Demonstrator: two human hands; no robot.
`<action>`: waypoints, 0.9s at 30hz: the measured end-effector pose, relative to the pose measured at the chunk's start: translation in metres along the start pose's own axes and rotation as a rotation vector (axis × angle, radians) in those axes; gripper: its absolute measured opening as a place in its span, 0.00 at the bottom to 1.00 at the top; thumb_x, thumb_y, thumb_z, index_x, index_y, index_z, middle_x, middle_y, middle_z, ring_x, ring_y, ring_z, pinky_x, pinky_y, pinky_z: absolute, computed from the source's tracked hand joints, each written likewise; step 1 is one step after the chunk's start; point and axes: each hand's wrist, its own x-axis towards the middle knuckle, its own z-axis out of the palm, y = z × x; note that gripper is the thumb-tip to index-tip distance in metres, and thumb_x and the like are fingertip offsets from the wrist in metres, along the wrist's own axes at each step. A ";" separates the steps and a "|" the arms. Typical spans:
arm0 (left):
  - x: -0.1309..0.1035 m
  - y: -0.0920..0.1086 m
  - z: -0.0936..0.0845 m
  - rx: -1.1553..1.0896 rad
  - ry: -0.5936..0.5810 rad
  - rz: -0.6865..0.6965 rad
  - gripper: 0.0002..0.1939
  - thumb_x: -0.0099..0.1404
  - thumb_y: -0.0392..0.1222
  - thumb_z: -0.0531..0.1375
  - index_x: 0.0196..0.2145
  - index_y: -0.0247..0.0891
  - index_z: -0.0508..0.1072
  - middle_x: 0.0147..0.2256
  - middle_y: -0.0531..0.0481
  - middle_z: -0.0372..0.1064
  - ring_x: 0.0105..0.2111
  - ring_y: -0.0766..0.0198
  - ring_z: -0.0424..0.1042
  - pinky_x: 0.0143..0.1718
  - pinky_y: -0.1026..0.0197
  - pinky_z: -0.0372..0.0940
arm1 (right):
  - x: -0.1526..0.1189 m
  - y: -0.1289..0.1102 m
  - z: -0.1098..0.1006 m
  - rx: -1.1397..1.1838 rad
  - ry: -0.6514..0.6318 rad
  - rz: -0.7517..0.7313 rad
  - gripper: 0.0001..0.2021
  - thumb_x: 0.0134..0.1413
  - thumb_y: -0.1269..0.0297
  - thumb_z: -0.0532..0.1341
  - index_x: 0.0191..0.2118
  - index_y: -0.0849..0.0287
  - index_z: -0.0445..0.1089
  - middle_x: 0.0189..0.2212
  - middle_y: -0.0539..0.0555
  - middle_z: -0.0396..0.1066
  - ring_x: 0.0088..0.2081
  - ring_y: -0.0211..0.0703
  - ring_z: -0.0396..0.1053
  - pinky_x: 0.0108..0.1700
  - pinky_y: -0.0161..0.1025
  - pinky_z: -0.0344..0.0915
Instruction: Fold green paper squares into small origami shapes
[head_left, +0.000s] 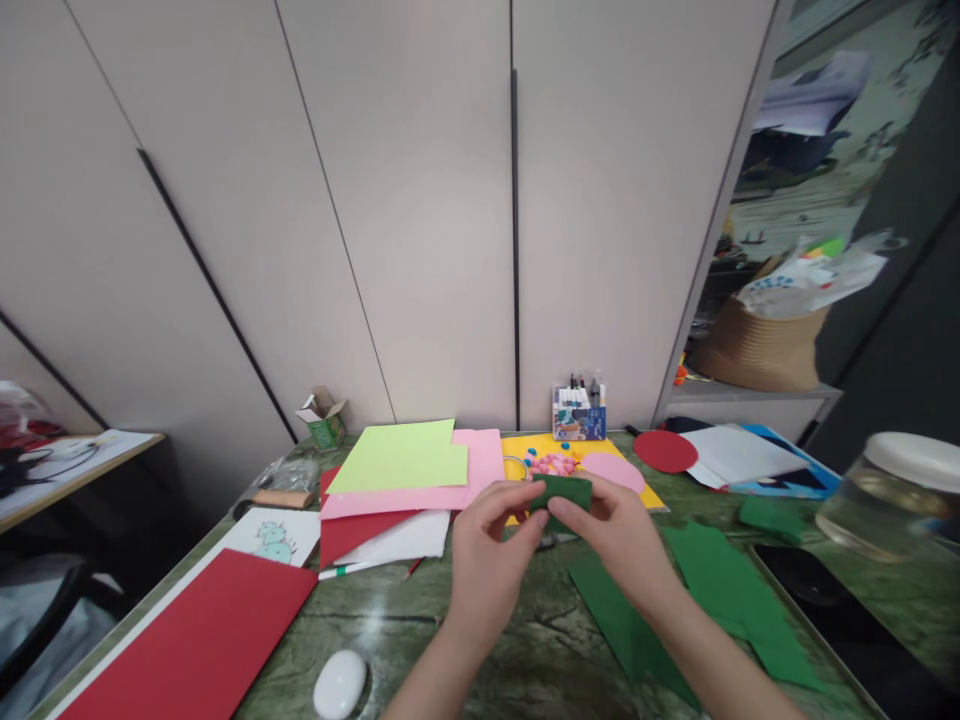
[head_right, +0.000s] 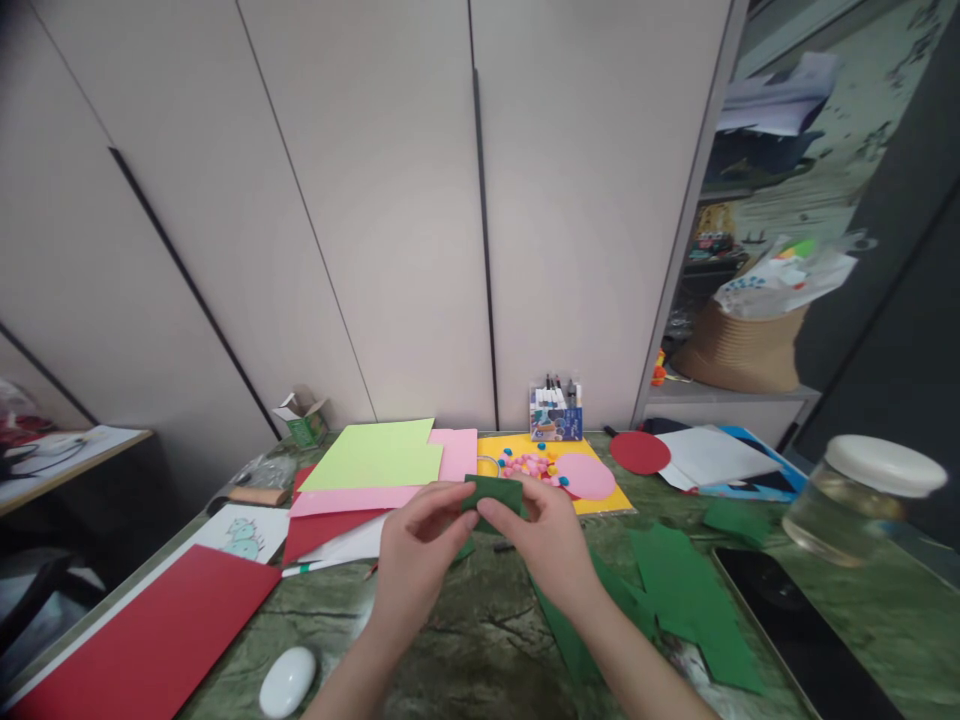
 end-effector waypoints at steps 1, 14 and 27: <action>0.000 0.000 0.000 -0.003 0.002 -0.002 0.11 0.52 0.31 0.61 0.34 0.39 0.77 0.35 0.47 0.72 0.36 0.62 0.70 0.37 0.63 0.65 | 0.000 0.000 0.000 0.007 0.005 0.004 0.07 0.44 0.62 0.63 0.31 0.58 0.74 0.29 0.53 0.74 0.34 0.46 0.69 0.38 0.41 0.66; 0.001 0.000 0.001 -0.074 -0.017 -0.105 0.21 0.51 0.32 0.61 0.45 0.38 0.70 0.31 0.49 0.71 0.31 0.65 0.69 0.35 0.63 0.65 | 0.002 0.013 -0.001 0.166 0.107 0.036 0.10 0.44 0.60 0.64 0.34 0.57 0.74 0.34 0.54 0.75 0.39 0.48 0.70 0.43 0.44 0.65; 0.002 -0.011 0.002 -0.175 0.038 -0.128 0.13 0.49 0.34 0.64 0.36 0.37 0.73 0.27 0.51 0.71 0.29 0.66 0.69 0.32 0.65 0.63 | -0.002 0.017 0.004 0.340 0.169 0.058 0.10 0.44 0.60 0.64 0.34 0.58 0.72 0.35 0.55 0.74 0.40 0.47 0.70 0.44 0.44 0.65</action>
